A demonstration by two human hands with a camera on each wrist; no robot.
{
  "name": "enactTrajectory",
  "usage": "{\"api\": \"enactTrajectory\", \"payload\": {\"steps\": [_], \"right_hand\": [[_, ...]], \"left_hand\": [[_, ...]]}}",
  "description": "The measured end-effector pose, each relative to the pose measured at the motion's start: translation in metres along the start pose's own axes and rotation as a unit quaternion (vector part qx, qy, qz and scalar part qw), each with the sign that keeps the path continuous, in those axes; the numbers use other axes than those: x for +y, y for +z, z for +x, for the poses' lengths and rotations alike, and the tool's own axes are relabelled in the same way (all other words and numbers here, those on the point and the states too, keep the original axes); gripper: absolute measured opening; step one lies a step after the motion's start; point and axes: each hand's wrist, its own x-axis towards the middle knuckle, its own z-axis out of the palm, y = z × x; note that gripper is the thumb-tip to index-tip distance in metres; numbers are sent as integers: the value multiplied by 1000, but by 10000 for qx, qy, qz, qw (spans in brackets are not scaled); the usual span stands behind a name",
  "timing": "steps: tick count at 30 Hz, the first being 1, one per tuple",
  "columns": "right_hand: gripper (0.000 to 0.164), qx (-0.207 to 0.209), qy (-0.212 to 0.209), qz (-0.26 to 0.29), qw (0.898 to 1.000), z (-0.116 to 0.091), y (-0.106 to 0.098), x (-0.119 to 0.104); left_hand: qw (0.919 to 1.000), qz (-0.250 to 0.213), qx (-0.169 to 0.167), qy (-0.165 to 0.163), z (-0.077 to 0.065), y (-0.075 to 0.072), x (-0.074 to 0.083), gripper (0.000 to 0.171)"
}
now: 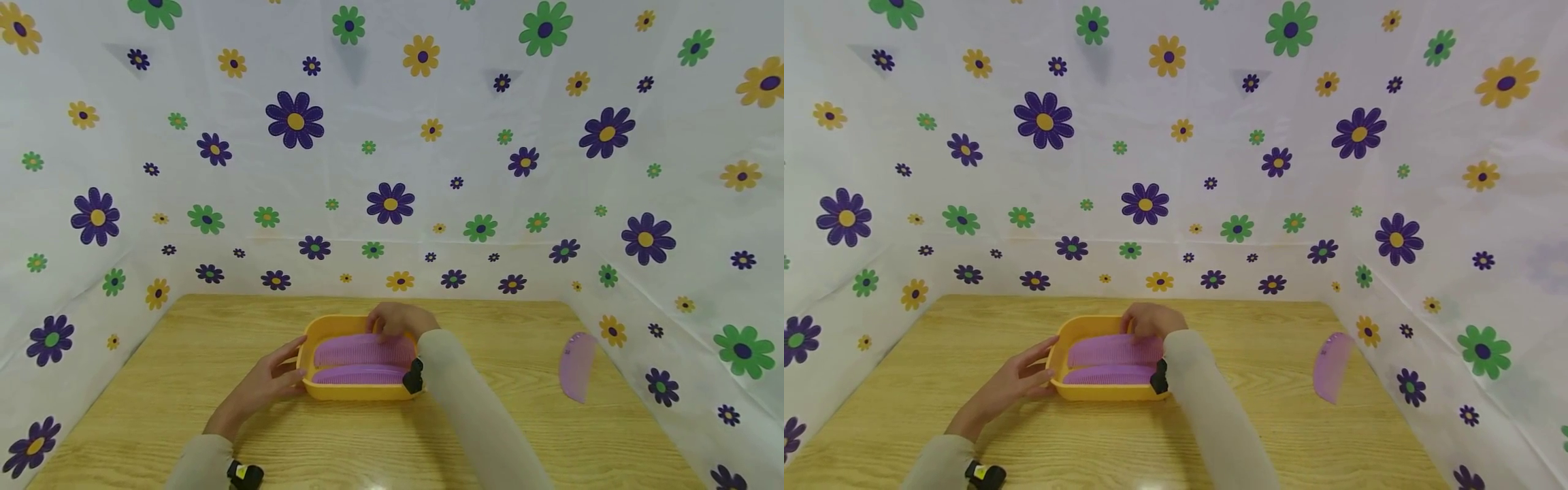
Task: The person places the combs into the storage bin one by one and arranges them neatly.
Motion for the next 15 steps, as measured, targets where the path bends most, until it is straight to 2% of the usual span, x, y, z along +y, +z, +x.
{"api": "enactTrajectory", "payload": {"steps": [10,15], "right_hand": [[24,91,554,319,9979,-6,-2,-3],[23,42,339,383,9987,-6,-3,-3]], "left_hand": [[10000,46,24,-42,2,1,1,72],[9999,67,69,-90,2,1,1,72]]}}
